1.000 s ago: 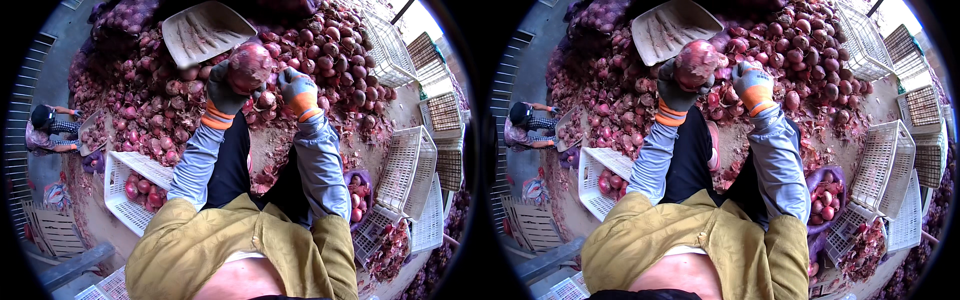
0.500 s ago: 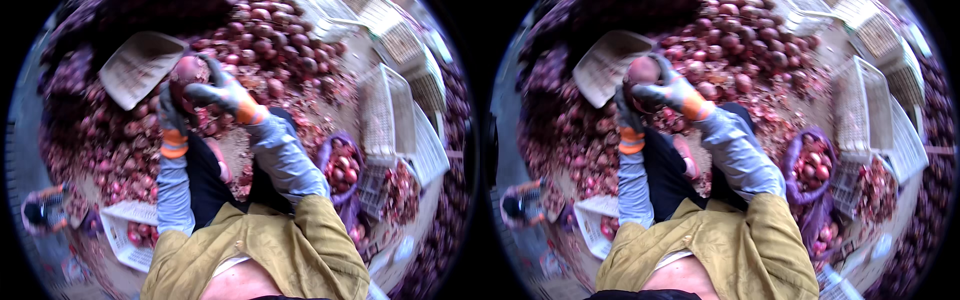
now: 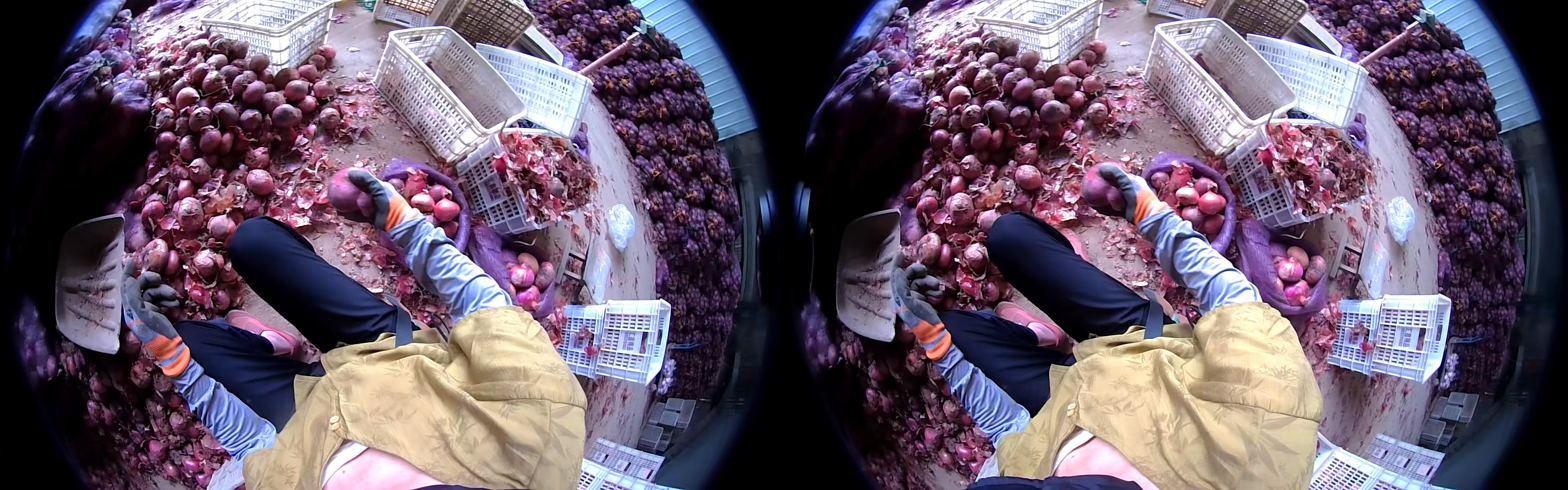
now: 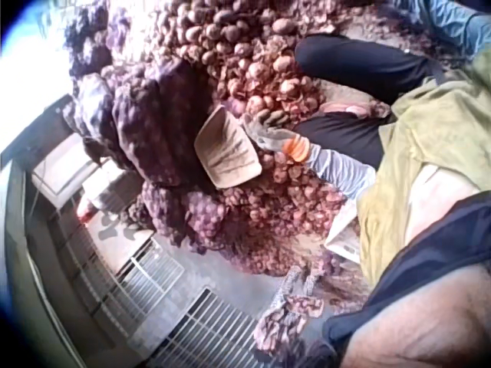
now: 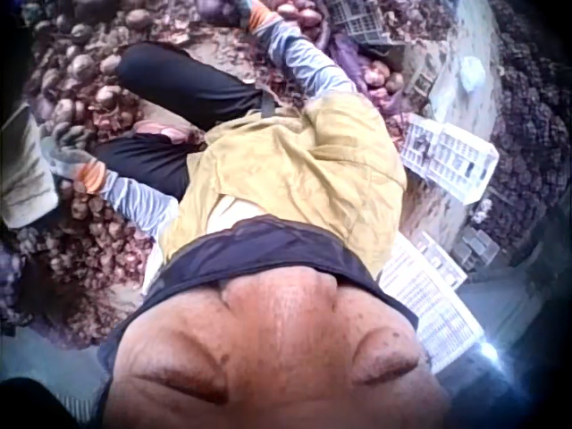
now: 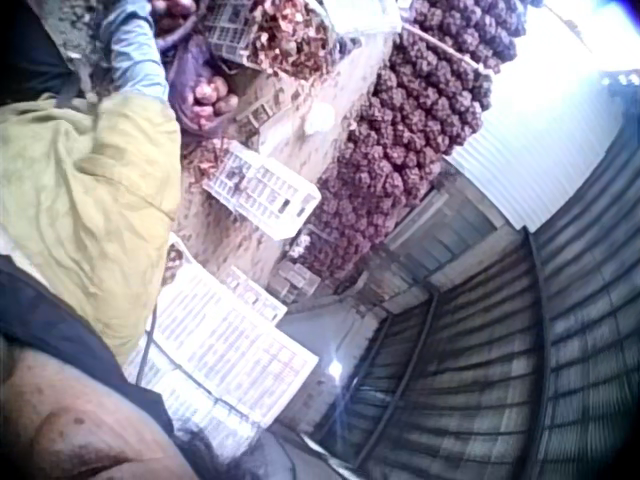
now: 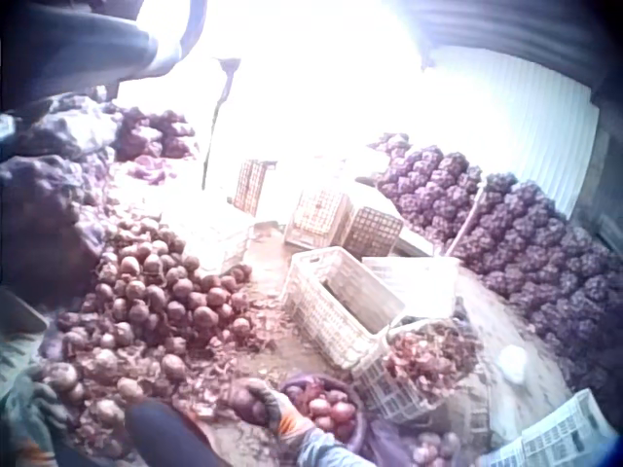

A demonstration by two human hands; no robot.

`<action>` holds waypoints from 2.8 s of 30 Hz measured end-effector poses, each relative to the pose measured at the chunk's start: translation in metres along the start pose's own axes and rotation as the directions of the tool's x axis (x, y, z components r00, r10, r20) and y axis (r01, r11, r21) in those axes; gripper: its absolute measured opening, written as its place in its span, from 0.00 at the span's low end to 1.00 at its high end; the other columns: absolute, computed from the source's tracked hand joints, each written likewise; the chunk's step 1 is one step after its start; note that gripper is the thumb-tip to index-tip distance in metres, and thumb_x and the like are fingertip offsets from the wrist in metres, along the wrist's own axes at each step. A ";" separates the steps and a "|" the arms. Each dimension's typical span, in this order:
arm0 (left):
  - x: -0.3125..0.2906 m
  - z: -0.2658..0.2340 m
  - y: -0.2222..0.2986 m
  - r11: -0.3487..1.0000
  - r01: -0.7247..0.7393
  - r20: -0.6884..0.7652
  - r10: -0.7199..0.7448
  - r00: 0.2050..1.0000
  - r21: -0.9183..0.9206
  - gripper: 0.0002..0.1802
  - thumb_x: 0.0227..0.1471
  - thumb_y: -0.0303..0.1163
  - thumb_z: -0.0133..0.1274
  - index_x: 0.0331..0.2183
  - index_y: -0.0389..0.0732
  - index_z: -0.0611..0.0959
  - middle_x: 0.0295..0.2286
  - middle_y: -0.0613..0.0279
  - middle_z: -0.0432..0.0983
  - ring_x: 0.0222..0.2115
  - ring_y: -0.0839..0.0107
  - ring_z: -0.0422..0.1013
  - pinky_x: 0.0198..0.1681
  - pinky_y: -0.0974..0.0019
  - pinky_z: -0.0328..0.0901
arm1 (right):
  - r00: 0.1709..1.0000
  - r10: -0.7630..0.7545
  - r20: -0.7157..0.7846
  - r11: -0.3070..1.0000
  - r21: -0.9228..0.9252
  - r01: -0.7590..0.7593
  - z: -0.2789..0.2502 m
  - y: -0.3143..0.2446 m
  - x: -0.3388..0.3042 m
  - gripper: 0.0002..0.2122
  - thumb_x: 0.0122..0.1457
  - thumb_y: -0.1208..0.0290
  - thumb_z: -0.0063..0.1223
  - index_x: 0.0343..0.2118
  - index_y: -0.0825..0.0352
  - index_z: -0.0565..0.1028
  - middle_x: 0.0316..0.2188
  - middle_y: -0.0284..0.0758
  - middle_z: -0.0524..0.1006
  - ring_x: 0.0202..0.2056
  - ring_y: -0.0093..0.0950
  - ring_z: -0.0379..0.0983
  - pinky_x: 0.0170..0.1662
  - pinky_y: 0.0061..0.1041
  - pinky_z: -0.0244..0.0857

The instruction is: The person picks onions from a large pile on the ground and places them into plastic baskets and mesh bags while seated.

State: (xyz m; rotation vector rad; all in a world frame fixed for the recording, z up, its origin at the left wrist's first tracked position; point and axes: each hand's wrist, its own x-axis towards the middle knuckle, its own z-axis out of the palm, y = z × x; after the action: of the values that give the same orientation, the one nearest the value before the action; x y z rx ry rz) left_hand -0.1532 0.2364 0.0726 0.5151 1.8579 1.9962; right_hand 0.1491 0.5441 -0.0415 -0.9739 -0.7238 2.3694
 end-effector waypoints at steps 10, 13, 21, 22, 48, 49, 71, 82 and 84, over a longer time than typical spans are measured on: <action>0.001 -0.028 -0.018 0.996 -0.065 0.113 0.058 0.992 0.065 0.36 0.55 0.52 0.41 0.55 0.34 0.63 0.33 0.61 0.71 0.23 0.78 0.67 0.20 0.78 0.62 | 0.884 -0.289 -0.367 0.932 0.105 0.348 -0.193 -0.199 -0.126 0.23 0.52 0.56 0.55 0.45 0.68 0.67 0.34 0.47 0.75 0.33 0.42 0.75 0.36 0.34 0.74; 0.006 -0.033 -0.020 0.999 0.007 0.088 -0.010 0.996 0.034 0.38 0.53 0.55 0.43 0.55 0.34 0.64 0.34 0.61 0.71 0.23 0.78 0.67 0.21 0.78 0.61 | 0.839 -0.327 -0.435 0.942 -0.077 0.327 -0.196 -0.225 -0.135 0.23 0.53 0.56 0.54 0.43 0.71 0.69 0.37 0.46 0.75 0.35 0.39 0.75 0.38 0.32 0.74; 0.003 -0.021 -0.016 0.999 0.025 0.082 -0.023 0.996 -0.020 0.28 0.58 0.44 0.38 0.54 0.36 0.65 0.29 0.61 0.70 0.18 0.79 0.64 0.19 0.79 0.57 | 0.977 -0.153 -0.148 0.893 -0.444 0.073 -0.061 -0.098 -0.050 0.13 0.60 0.63 0.46 0.45 0.64 0.69 0.28 0.44 0.76 0.25 0.40 0.76 0.24 0.34 0.72; 0.000 -0.021 -0.012 1.000 0.010 0.069 -0.008 0.998 -0.019 0.28 0.59 0.45 0.38 0.54 0.36 0.65 0.30 0.61 0.70 0.19 0.79 0.64 0.19 0.78 0.57 | 0.988 -0.109 -0.113 0.865 -0.500 0.039 -0.034 -0.088 -0.045 0.13 0.59 0.66 0.48 0.44 0.65 0.69 0.27 0.41 0.76 0.24 0.36 0.76 0.22 0.29 0.70; -0.175 -0.315 -0.332 0.438 0.834 -0.916 -0.056 0.398 0.336 0.32 0.40 0.44 0.58 0.48 0.46 0.71 0.45 0.51 0.68 0.44 0.53 0.68 0.45 0.52 0.65 | 0.719 0.342 0.605 0.408 -0.785 0.466 0.354 0.143 0.027 0.18 0.62 0.65 0.42 0.51 0.71 0.69 0.36 0.37 0.78 0.34 0.25 0.76 0.38 0.21 0.68; -0.181 -0.334 -0.334 0.380 0.863 -0.919 -0.074 0.388 0.333 0.34 0.40 0.46 0.58 0.50 0.48 0.69 0.48 0.52 0.65 0.46 0.52 0.67 0.46 0.51 0.64 | 0.717 0.335 0.611 0.375 -0.785 0.494 0.355 0.146 0.027 0.18 0.62 0.65 0.43 0.51 0.71 0.69 0.36 0.36 0.78 0.34 0.25 0.75 0.37 0.20 0.67; -0.075 -0.216 -0.228 0.980 -0.112 -0.601 0.191 0.776 0.166 0.27 0.50 0.41 0.52 0.50 0.42 0.67 0.46 0.55 0.69 0.45 0.61 0.69 0.50 0.56 0.66 | 0.597 0.438 0.672 0.559 -0.724 0.404 0.353 0.189 0.020 0.18 0.56 0.71 0.55 0.50 0.68 0.69 0.33 0.27 0.74 0.31 0.14 0.69 0.36 0.14 0.64; 0.028 -0.041 0.018 0.969 0.095 -0.139 -0.129 0.982 -0.229 0.18 0.59 0.37 0.41 0.45 0.35 0.74 0.28 0.59 0.76 0.20 0.73 0.72 0.19 0.72 0.68 | 0.669 -0.026 0.743 0.815 -0.372 0.444 0.335 0.126 0.043 0.16 0.60 0.62 0.47 0.44 0.71 0.71 0.36 0.33 0.75 0.36 0.21 0.71 0.38 0.21 0.67; 0.026 -0.040 -0.004 0.923 -0.049 0.040 0.070 0.997 -0.382 0.18 0.58 0.38 0.43 0.45 0.36 0.73 0.32 0.59 0.74 0.27 0.71 0.71 0.30 0.68 0.68 | 0.763 0.088 0.640 0.777 -0.523 0.349 0.335 0.107 0.037 0.18 0.63 0.58 0.43 0.40 0.70 0.75 0.29 0.28 0.76 0.31 0.18 0.70 0.32 0.20 0.66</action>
State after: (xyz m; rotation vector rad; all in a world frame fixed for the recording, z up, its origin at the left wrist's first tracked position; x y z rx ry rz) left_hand -0.1956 0.2149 0.0663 0.5062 1.3836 2.2851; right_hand -0.1458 0.3898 0.0772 -0.2411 -1.8674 2.3407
